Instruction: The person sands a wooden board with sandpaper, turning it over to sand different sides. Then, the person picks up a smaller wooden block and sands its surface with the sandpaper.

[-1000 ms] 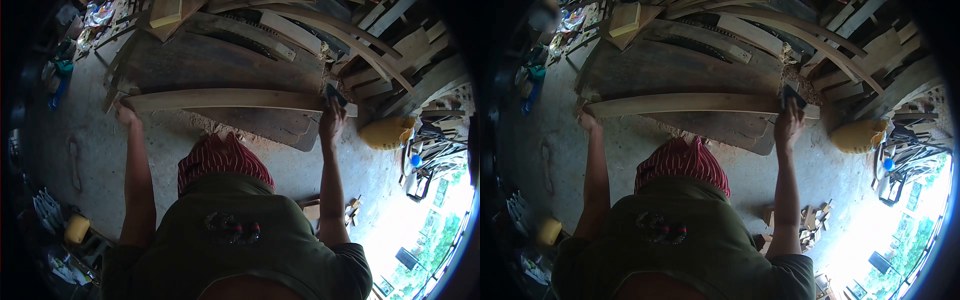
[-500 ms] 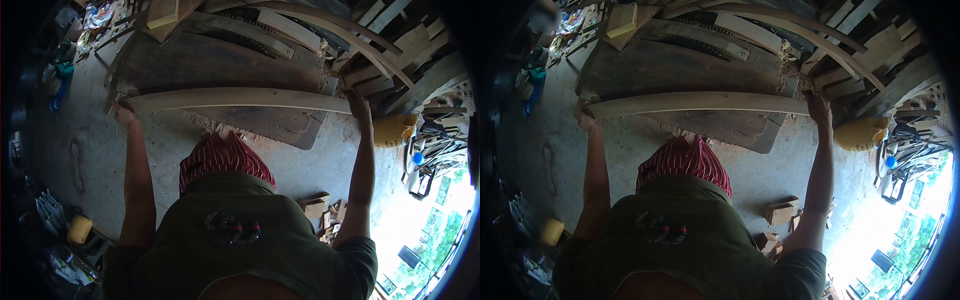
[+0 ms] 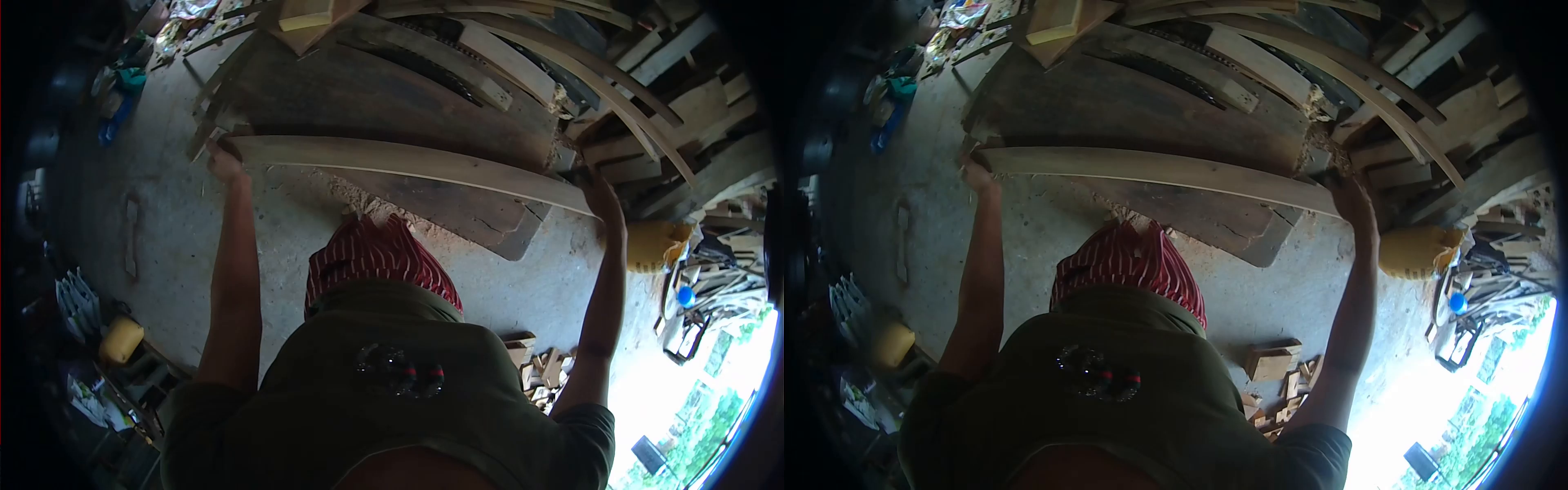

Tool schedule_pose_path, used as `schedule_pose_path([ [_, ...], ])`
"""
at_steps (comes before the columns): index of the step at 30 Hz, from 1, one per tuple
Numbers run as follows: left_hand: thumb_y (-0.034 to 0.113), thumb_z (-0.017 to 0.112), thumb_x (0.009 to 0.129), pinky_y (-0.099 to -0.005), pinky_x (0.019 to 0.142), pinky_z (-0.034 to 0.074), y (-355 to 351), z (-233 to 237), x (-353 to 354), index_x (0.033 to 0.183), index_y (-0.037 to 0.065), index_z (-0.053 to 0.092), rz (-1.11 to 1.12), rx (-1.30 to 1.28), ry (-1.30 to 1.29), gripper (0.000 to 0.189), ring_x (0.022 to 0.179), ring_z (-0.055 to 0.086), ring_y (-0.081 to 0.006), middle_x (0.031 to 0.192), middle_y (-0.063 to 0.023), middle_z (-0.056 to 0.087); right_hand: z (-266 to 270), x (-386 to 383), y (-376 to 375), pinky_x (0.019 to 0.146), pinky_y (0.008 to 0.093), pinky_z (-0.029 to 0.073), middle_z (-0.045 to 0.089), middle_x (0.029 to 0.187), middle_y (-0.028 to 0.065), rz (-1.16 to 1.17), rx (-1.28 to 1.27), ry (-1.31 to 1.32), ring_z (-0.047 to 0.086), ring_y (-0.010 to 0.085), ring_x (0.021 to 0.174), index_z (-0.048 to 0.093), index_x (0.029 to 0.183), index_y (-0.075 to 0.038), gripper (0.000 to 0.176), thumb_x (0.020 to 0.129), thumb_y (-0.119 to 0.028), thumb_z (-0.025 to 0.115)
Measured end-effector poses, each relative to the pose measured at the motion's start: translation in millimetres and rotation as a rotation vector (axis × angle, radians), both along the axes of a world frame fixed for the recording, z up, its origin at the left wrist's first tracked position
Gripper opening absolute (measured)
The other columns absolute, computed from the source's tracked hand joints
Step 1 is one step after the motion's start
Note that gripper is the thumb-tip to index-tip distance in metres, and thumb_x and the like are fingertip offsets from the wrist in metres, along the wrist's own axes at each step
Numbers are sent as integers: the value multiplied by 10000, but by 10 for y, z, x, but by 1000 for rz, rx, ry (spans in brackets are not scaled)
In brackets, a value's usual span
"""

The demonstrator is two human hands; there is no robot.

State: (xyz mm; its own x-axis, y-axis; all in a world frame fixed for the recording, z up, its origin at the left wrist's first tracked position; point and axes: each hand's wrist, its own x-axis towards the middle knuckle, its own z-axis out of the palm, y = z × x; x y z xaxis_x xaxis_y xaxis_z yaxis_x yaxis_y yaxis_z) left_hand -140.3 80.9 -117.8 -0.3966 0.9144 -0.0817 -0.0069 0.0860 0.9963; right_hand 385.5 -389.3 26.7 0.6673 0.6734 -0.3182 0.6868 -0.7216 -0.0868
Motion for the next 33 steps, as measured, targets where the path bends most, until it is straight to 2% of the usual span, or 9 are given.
schedule_pose_path([
  [4, 498, 498, 967, -432, 819, 509, 13, -57, -7, 1007, -112, 681, 69, -108, 22, 639, 887, 653, -311, 994, -205, 684, -69, -281, 206, 899, 512, 464, 653, 1094, 243, 72, 54, -58, 610, 452, 1014, 626, 1163, -77, 363, 959, -356, 517],
  [6, 489, 498, 968, -421, 809, 504, -99, 34, 46, 986, -113, 681, 89, -65, -11, 630, 868, 649, -301, 975, -202, 683, 64, -985, 538, 854, 498, 468, 654, 1013, 194, 422, 90, -252, 624, 403, 929, 644, 1130, -75, 268, 1007, -192, 436],
  [7, 480, 499, 970, -410, 798, 499, -110, 75, 86, 964, -115, 682, 71, -29, -59, 622, 849, 644, -291, 957, -199, 682, -82, -1119, 662, 842, 488, 471, 646, 981, 178, 432, 338, -126, 612, 408, 930, 652, 1081, -39, 263, 996, -221, 483],
  [12, 473, 491, 973, -377, 770, 485, -5, -211, -26, 932, -85, 697, 43, -9, -24, 596, 799, 631, -266, 913, -172, 685, 382, -1178, 944, 879, 430, 479, 667, 1097, 221, 66, 206, 295, 631, 383, 1039, 665, 1131, -6, 335, 966, -277, 559],
  [15, 428, 464, 993, -358, 731, 474, -138, 5, 101, 862, -32, 714, 62, -11, 31, 541, 743, 617, -229, 835, -114, 682, 523, -1112, 1081, 894, 411, 478, 659, 1137, 237, 78, -88, 216, 637, 355, 1077, 650, 1188, -15, 364, 973, -290, 549],
  [18, 384, 442, 1008, -341, 690, 460, -169, 90, 145, 811, -1, 716, 55, -4, 41, 512, 696, 599, -195, 782, -71, 673, 224, -1470, 1417, 812, 486, 463, 646, 928, 297, 190, 196, 345, 649, 403, 909, 641, 991, 61, 545, 958, -477, 557],
  [22, 399, 425, 1012, -334, 643, 446, -232, 207, 153, 771, 9, 726, 0, -3, -21, 549, 644, 579, -174, 693, -56, 638, -76, -2197, 2187, 792, 446, 479, 653, 898, 284, 415, 295, 242, 650, 412, 880, 622, 880, 63, 544, 981, -461, 517],
  [28, 445, 390, 1024, -314, 555, 411, -215, 147, 190, 745, 28, 738, 56, 40, 6, 611, 548, 524, -140, 574, -32, 559, 120, -1808, 2162, 757, 403, 460, 622, 745, 178, 280, 195, 645, 601, 282, 742, 634, 946, 77, 565, 968, -482, 549],
  [33, 505, 360, 1028, -324, 550, 415, -260, 204, 156, 734, 27, 732, -20, -84, -92, 673, 529, 519, -140, 526, -12, 532, 3, -2167, 2583, 777, 413, 459, 658, 869, 201, 288, 130, 536, 619, 270, 827, 618, 1083, 96, 668, 926, -552, 572],
])
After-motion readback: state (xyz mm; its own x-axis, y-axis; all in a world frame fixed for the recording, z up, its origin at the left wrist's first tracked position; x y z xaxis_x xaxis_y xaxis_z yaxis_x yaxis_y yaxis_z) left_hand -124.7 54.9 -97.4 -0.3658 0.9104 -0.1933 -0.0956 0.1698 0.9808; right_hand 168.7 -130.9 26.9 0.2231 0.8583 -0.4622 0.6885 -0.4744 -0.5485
